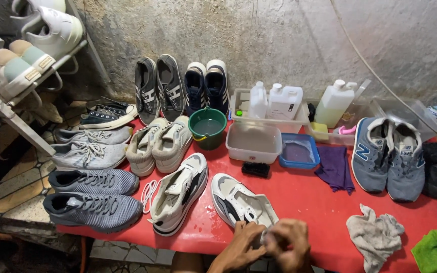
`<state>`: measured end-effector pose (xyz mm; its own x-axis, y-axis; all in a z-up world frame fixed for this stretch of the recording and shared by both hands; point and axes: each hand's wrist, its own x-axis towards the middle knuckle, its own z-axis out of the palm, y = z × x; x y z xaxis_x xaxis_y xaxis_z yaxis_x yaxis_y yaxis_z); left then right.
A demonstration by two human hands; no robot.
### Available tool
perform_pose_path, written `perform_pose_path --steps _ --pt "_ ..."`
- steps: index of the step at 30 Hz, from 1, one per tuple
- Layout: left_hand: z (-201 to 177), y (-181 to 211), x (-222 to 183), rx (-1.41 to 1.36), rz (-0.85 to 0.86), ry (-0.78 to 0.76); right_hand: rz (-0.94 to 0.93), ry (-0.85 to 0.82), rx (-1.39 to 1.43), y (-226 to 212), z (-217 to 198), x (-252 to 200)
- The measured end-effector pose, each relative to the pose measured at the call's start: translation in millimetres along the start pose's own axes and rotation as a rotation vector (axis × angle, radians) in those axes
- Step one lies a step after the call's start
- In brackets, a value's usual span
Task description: Cleaning a white sneaker by scrubbing the midsole with a brush and wiping it with a cloth.
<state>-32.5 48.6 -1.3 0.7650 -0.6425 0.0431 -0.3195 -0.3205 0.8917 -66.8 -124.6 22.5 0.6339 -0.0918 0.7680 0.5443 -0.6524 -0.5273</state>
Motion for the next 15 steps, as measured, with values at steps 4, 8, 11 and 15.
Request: perform_pose_path --steps 4,8,11,15 --pt "-1.1 -2.5 0.1 -0.009 0.054 0.017 0.16 0.067 -0.066 2.1 5.6 -2.5" --pt "1.2 -4.0 1.3 -0.011 0.014 -0.002 0.006 0.019 -0.085 16.4 2.8 -9.7" --pt "4.3 -7.4 -2.1 -0.035 0.026 0.02 0.08 0.043 -0.095 4.2 3.5 -15.7" --pt "15.7 -31.9 4.7 0.05 0.142 0.095 0.197 0.045 0.021 -2.2 -4.0 -9.2"
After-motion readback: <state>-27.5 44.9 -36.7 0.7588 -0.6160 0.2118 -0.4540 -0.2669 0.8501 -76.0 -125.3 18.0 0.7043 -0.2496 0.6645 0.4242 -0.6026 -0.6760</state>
